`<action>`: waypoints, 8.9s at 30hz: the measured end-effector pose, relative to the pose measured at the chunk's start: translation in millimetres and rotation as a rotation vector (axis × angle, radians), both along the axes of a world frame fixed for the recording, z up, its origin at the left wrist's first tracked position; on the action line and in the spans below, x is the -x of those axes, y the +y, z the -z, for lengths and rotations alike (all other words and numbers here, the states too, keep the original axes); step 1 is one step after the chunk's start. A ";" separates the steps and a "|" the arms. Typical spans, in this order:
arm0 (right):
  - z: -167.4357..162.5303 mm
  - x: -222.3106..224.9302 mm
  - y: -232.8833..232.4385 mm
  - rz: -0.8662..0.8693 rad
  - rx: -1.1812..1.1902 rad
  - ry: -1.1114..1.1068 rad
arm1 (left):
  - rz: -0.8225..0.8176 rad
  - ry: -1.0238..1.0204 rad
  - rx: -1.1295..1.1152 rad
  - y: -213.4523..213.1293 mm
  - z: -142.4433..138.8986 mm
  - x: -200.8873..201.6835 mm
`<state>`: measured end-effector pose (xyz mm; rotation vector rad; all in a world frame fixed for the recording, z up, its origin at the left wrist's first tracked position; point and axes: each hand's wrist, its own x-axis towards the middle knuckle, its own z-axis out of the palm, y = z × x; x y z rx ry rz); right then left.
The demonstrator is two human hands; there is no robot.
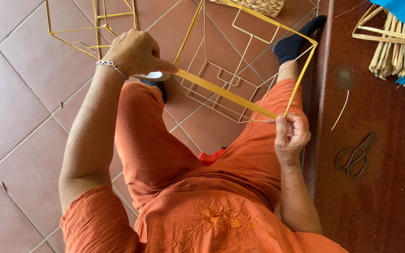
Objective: The person sits on the floor and assembles rectangular bamboo frames by wrapping them with yellow tape. They use scissors to cut the tape and secure the joints of the frames, then place the completed frames on the floor.
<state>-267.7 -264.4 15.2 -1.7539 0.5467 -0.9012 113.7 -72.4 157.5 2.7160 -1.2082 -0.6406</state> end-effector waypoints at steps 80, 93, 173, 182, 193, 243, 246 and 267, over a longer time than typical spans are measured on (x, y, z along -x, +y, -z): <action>-85.3 -43.4 -88.2 0.207 1.197 0.468 | 0.359 -0.299 0.589 -2.1 62.7 126.7; -104.7 -118.6 -13.5 -0.361 1.171 0.322 | 0.228 0.366 0.565 6.6 82.7 88.5; -86.1 -152.7 59.5 -0.420 0.576 0.587 | -0.429 0.712 0.597 43.0 145.8 144.6; -100.8 -168.8 25.2 -0.280 0.395 0.435 | -0.315 0.995 0.815 68.5 130.3 123.2; -49.5 -137.1 -90.8 -0.233 -0.451 -0.089 | 0.056 1.036 0.874 -7.1 57.0 95.0; 127.4 -42.6 -145.4 -0.023 -0.452 0.136 | -0.401 0.422 0.056 101.2 114.1 -9.8; 122.4 -45.3 -145.2 -0.019 -0.445 0.160 | -0.346 0.195 -0.032 100.2 128.9 -9.5; 111.0 -52.5 -140.8 0.039 -0.423 0.202 | -0.369 0.043 -0.028 97.0 182.5 -12.7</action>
